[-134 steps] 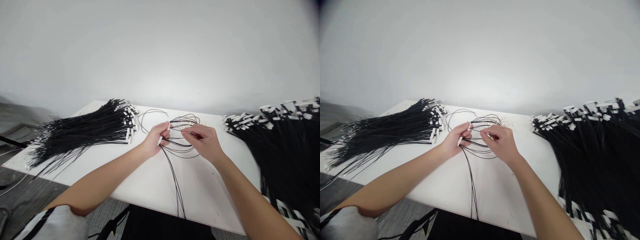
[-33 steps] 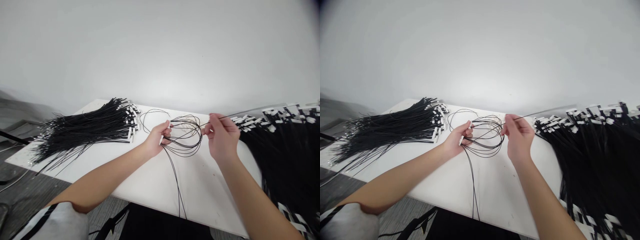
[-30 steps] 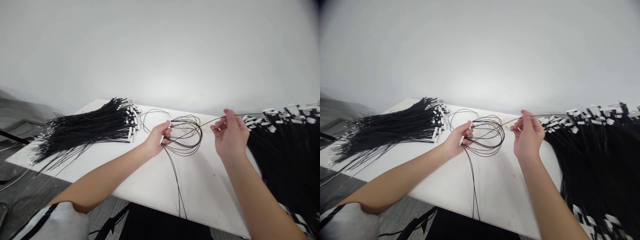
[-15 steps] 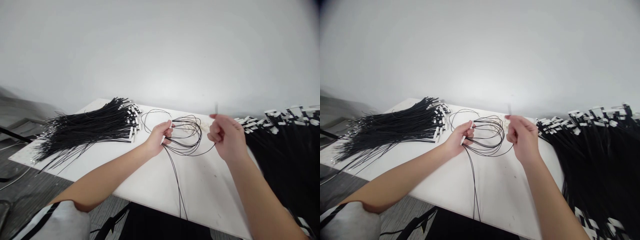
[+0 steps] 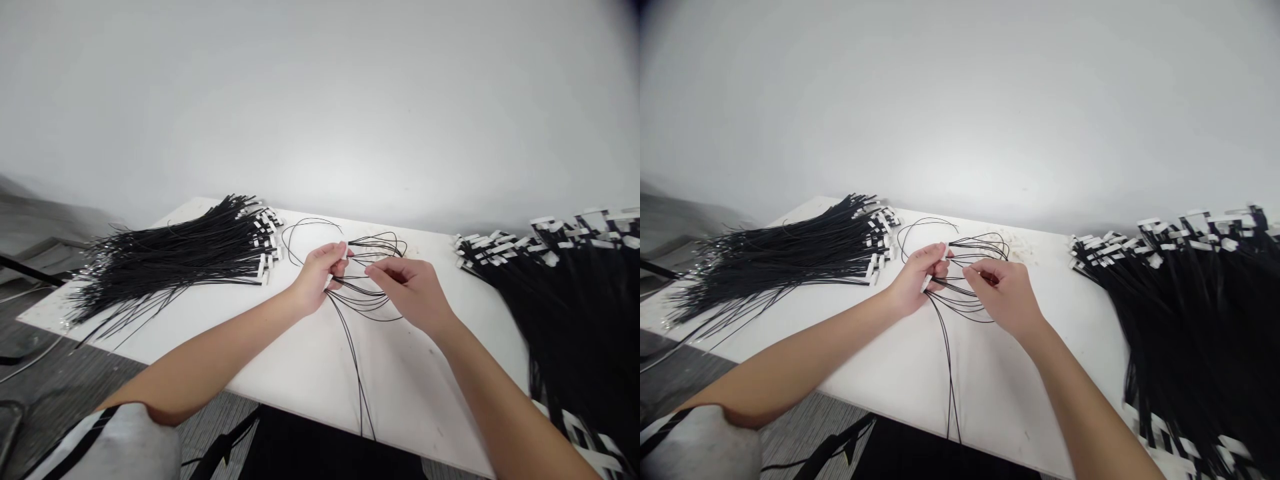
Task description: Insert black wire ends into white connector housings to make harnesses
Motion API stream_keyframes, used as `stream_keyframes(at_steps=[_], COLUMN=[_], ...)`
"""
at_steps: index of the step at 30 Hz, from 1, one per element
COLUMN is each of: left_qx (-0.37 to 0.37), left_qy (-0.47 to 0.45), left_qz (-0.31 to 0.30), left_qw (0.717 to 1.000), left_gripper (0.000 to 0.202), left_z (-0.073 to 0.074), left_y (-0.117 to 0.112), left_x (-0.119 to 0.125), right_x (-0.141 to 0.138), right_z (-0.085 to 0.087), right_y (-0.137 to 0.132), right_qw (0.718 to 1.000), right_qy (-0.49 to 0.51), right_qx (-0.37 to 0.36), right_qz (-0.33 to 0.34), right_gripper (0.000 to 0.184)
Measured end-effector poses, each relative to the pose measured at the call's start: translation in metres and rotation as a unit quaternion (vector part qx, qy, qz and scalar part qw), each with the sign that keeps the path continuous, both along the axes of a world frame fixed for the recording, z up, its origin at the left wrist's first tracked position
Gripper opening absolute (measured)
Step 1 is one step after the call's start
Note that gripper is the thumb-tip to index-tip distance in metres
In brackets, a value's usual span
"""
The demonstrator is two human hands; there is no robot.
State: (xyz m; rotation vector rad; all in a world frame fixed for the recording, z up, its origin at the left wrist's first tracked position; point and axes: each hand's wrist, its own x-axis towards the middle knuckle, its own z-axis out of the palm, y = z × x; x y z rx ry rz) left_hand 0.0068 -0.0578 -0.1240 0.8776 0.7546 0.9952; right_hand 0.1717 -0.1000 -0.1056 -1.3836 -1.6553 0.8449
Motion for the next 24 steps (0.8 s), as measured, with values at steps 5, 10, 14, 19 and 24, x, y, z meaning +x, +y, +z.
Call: stream_keyframes(at_steps=[5,10,14,19,24], left_qx=[0.013,0.016,0.025,0.037,0.038], left_qy=[0.010,0.020,0.038,0.062,0.064], left_qz=[-0.001,-0.001,-0.001,-0.007,-0.013], left_qw=[1.000,1.000,0.999,0.997,0.997], left_gripper=[0.030,0.031,0.031,0.030,0.029], left_z=[0.0002,0.0011,0.0023,0.0025,0.0029], left_y=[-0.0014,-0.0020,-0.0017,-0.0023,-0.0032], left_x=[0.0004,0.0007,0.0007,0.0012,0.0018], right_x=[-0.0011,-0.0021,-0.0027,-0.0048,-0.0066], right_z=[-0.0010,-0.0013,-0.0022,-0.0038,-0.0053], right_y=[-0.0003,-0.0004,-0.0003,0.0000,-0.0006], right_qw=[0.999,0.996,0.993,0.991,0.989], right_qy=[-0.026,-0.054,-0.067,-0.049,-0.047], right_qx=[0.022,0.072,0.100,0.120,0.138], right_qz=[0.001,0.008,0.004,-0.011,-0.009], right_gripper=[0.020,0.017,0.015,0.013,0.013])
